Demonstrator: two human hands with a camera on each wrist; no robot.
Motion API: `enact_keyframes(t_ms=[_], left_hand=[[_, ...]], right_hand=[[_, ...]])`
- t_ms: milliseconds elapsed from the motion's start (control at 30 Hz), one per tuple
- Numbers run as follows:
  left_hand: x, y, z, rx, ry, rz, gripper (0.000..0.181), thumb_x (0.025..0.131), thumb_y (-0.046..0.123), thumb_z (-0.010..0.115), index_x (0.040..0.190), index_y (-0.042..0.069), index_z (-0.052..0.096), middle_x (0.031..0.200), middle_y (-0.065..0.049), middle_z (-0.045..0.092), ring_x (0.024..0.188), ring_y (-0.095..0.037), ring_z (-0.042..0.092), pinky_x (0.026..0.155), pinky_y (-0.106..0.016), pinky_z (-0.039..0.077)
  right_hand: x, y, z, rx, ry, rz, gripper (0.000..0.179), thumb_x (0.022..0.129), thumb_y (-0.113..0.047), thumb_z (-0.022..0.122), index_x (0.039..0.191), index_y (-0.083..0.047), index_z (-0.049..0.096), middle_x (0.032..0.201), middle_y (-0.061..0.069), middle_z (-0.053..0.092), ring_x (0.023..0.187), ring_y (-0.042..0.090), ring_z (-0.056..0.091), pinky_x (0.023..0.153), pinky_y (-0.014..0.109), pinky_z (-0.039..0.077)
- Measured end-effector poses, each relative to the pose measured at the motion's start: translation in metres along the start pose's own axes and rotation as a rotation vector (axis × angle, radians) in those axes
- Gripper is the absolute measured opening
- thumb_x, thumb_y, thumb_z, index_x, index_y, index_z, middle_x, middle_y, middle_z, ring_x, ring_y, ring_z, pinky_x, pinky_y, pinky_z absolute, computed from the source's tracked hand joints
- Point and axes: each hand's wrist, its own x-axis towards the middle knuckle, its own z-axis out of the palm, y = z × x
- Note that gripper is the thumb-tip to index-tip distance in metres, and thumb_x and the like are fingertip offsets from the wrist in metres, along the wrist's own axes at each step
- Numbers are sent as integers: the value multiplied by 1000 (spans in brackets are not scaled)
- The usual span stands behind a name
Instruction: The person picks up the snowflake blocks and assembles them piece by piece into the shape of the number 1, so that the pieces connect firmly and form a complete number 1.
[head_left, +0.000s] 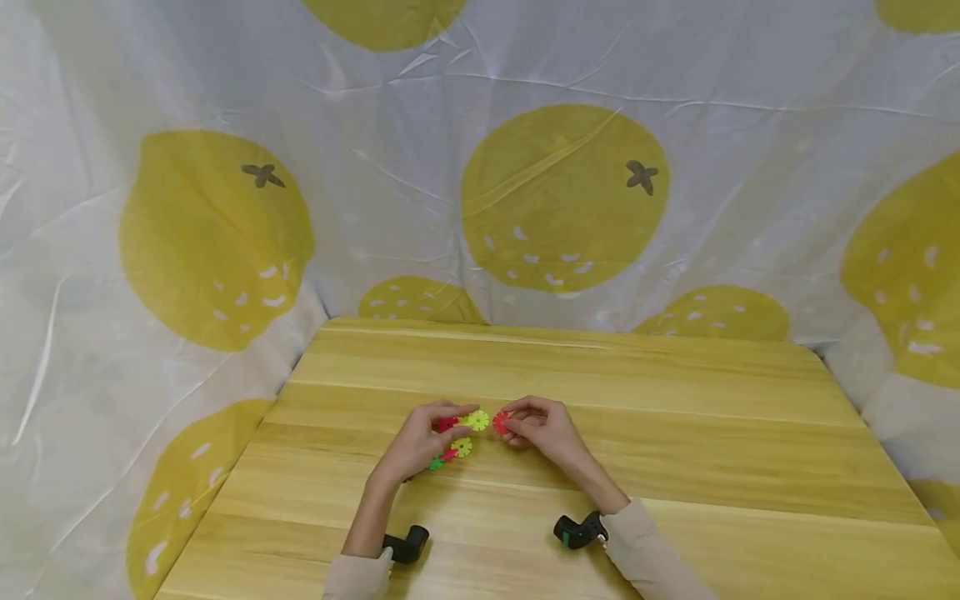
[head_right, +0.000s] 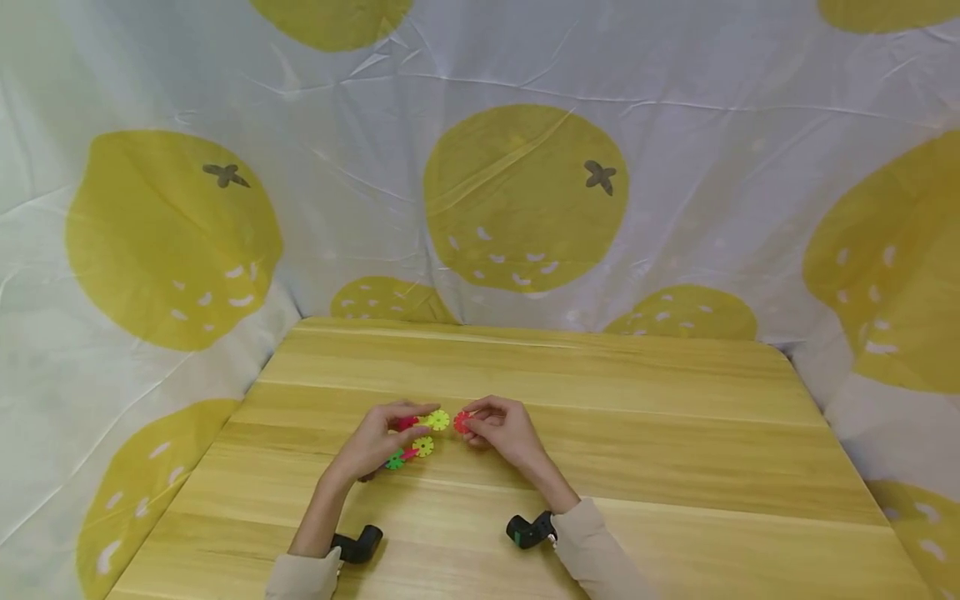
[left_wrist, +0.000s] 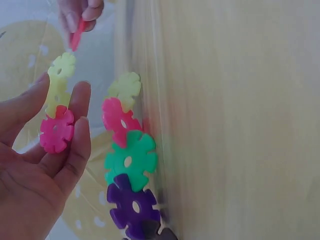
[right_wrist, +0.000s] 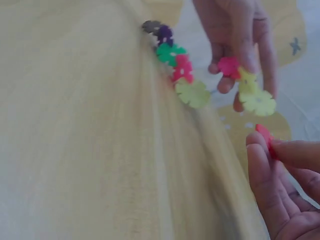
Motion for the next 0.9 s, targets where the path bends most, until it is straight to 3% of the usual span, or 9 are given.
enact_keyframes(t_ms=[200, 333, 433, 567, 800, 900], left_hand=[[3, 1, 6, -37, 15, 15, 31, 95, 7, 75, 125, 11, 76, 117, -10, 72, 82, -15, 55, 65, -20, 47], [6, 1, 9, -131, 15, -26, 28, 95, 8, 75, 122, 8, 76, 121, -16, 71, 80, -17, 60, 63, -19, 47], [7, 0, 12, -235, 9, -61, 26, 96, 8, 74, 121, 5, 75, 123, -20, 70, 90, -29, 72, 71, -25, 57], [11, 0, 18, -309, 13, -60, 22, 96, 9, 74, 117, 1, 75, 119, -25, 72, 104, -41, 73, 84, -37, 62], [14, 1, 24, -300, 26, -41, 23, 95, 17, 76, 112, 2, 79, 113, -21, 76, 93, -22, 71, 85, -36, 60], [14, 1, 25, -312, 18, -30, 24, 94, 16, 77, 114, 2, 78, 117, -20, 76, 98, -20, 72, 86, -31, 60]], right_hand=[[-4, -8, -4, 72, 19, 8, 28, 98, -1, 69, 124, 10, 65, 98, 19, 73, 82, 19, 78, 78, 37, 64], [-5, -9, -4, 81, 24, 4, 30, 97, -2, 70, 124, 11, 65, 99, 20, 74, 83, 22, 78, 77, 36, 64], [-6, -9, -4, 101, 31, 10, 31, 97, -2, 70, 125, 11, 65, 97, 18, 74, 82, 20, 78, 77, 35, 64], [-7, -10, -4, 117, 32, 15, 31, 97, -2, 71, 125, 11, 65, 95, 12, 73, 81, 18, 78, 78, 37, 64], [-10, -11, -7, 60, 21, -22, 28, 97, -5, 72, 122, 7, 69, 99, 19, 72, 89, 35, 78, 81, 44, 63], [-13, -12, -9, 8, 18, -57, 25, 97, -7, 72, 120, 3, 72, 101, 23, 73, 93, 44, 75, 82, 47, 63]])
